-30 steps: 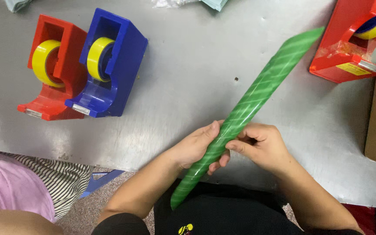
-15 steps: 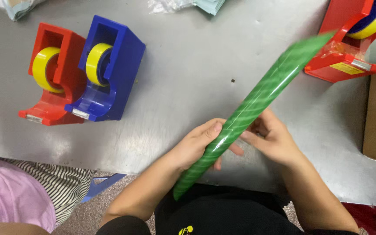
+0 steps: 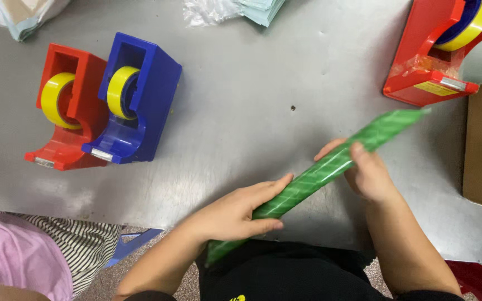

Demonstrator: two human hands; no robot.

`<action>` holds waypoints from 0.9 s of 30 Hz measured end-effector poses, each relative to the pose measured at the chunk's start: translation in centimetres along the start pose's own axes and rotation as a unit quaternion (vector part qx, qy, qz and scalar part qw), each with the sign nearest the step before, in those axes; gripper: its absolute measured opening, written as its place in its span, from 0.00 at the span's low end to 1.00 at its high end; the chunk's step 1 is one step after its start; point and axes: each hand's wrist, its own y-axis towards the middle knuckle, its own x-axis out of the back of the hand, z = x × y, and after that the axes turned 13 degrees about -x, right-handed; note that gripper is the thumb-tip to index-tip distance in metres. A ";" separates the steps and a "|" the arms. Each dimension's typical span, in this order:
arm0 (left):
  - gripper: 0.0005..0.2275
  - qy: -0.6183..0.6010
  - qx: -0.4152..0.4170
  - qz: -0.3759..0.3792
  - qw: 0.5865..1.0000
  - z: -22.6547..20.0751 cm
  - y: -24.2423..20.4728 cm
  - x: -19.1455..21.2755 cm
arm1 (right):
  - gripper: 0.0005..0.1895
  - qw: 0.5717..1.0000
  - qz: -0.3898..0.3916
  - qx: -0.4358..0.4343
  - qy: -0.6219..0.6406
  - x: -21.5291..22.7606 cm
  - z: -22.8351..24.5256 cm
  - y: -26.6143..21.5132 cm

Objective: The person wraps a pink sausage in a green patterned paper using a light blue square template on a metal table. They fold the paper around the sausage, seal the ends with clear tape, and place the wrapped item into a cardboard box.

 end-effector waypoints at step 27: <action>0.44 0.191 -0.215 -0.113 0.951 -3.0 2.3 2.3 | 0.15 0.881 0.011 -0.044 -0.471 -3.6 1.5 5.3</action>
